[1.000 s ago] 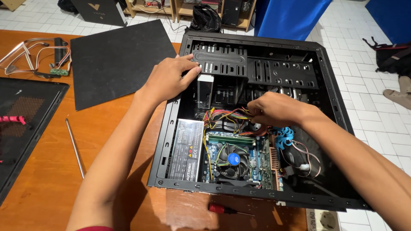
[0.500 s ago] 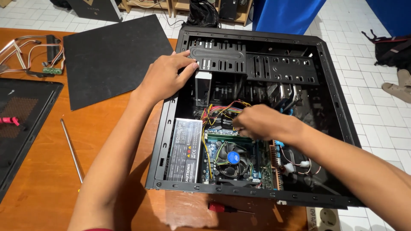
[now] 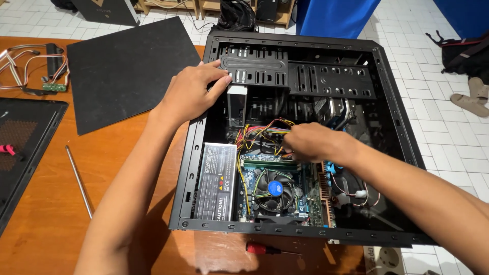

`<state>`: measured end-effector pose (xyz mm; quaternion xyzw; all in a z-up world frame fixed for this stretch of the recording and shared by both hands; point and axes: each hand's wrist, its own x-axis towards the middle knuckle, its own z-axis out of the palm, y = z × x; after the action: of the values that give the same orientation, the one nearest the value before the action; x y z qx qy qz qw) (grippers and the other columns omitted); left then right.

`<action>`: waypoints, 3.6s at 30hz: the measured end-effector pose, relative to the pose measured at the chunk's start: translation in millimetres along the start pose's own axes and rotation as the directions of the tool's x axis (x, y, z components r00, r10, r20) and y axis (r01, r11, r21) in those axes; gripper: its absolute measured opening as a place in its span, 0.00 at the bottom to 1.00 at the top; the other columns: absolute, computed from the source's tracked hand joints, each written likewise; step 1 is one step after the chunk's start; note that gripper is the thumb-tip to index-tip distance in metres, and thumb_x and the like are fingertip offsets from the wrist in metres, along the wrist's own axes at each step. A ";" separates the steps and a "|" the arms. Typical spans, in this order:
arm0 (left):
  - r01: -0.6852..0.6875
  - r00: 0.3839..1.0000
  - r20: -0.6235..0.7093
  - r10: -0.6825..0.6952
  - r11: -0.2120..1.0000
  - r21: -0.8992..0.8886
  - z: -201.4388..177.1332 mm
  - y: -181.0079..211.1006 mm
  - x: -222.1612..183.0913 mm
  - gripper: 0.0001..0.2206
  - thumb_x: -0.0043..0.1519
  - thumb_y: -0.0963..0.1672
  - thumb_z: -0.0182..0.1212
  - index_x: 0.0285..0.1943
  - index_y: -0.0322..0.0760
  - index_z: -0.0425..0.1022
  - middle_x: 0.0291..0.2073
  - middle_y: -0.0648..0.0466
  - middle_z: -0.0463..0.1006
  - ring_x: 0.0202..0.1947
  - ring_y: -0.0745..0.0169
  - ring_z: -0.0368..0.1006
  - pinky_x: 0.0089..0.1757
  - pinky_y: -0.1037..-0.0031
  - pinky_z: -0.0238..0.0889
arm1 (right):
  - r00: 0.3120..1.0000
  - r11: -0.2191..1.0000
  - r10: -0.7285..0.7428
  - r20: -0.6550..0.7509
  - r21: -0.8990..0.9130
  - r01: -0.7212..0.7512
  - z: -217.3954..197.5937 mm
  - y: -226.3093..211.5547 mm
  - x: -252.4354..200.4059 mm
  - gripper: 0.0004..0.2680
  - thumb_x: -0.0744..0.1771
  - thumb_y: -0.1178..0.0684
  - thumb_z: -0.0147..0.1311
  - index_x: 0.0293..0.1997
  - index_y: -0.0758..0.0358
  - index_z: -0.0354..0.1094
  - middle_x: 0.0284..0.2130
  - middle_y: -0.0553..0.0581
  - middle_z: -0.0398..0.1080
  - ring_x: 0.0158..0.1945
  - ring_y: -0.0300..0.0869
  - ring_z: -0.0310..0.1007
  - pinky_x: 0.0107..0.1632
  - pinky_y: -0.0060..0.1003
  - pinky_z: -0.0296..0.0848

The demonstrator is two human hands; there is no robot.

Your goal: Checking and organizing internal cable connections inside a desktop computer case

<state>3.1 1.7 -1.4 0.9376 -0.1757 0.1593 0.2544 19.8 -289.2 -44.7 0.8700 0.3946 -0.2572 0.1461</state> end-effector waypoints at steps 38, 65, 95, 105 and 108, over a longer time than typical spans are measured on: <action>-0.192 0.538 0.835 -0.117 0.947 0.257 51.9 64.2 42.8 0.22 0.65 0.49 0.60 0.66 0.37 0.72 0.53 0.39 0.79 0.54 0.38 0.77 0.51 0.56 0.74 | 0.993 0.992 -0.037 -0.112 -0.125 0.023 33.7 15.1 29.0 0.06 0.64 0.48 0.62 0.40 0.52 0.79 0.33 0.62 0.79 0.40 0.57 0.81 0.44 0.53 0.80; -0.229 0.581 0.814 -0.008 0.958 0.172 20.6 27.2 15.1 0.23 0.61 0.48 0.55 0.66 0.41 0.72 0.49 0.42 0.82 0.50 0.37 0.79 0.47 0.54 0.76 | 0.976 0.980 -0.068 -0.208 -0.195 0.026 22.9 -26.9 35.8 0.05 0.64 0.53 0.55 0.31 0.58 0.76 0.28 0.62 0.78 0.34 0.56 0.81 0.36 0.51 0.79; -0.292 0.532 0.846 0.034 0.945 0.145 3.4 -2.1 3.3 0.24 0.63 0.49 0.58 0.70 0.42 0.68 0.51 0.43 0.81 0.51 0.39 0.79 0.47 0.57 0.77 | 0.995 0.992 0.024 -0.098 -0.122 -0.036 -5.5 -72.3 39.5 0.04 0.64 0.57 0.57 0.35 0.63 0.78 0.31 0.66 0.78 0.36 0.58 0.80 0.37 0.53 0.80; -0.278 0.505 0.863 0.009 0.949 0.152 8.9 8.2 3.8 0.25 0.64 0.45 0.54 0.71 0.33 0.64 0.48 0.37 0.80 0.46 0.40 0.81 0.43 0.57 0.77 | 0.997 0.991 0.062 0.051 -0.120 -0.056 2.2 -57.1 42.9 0.08 0.65 0.52 0.59 0.44 0.61 0.77 0.38 0.67 0.77 0.43 0.60 0.80 0.41 0.57 0.80; -0.288 0.504 0.863 0.028 0.948 0.138 10.6 7.5 5.1 0.25 0.65 0.45 0.54 0.71 0.31 0.63 0.48 0.37 0.80 0.45 0.40 0.81 0.42 0.58 0.77 | 0.994 0.996 0.065 0.084 -0.065 -0.059 -5.6 -58.6 32.4 0.08 0.66 0.52 0.58 0.47 0.58 0.78 0.40 0.65 0.78 0.45 0.59 0.79 0.43 0.56 0.80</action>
<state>6.8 -11.2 -5.0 0.8991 -0.3402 -0.2753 -0.0073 -4.9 -229.0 -61.3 0.8649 0.3684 -0.2774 0.1982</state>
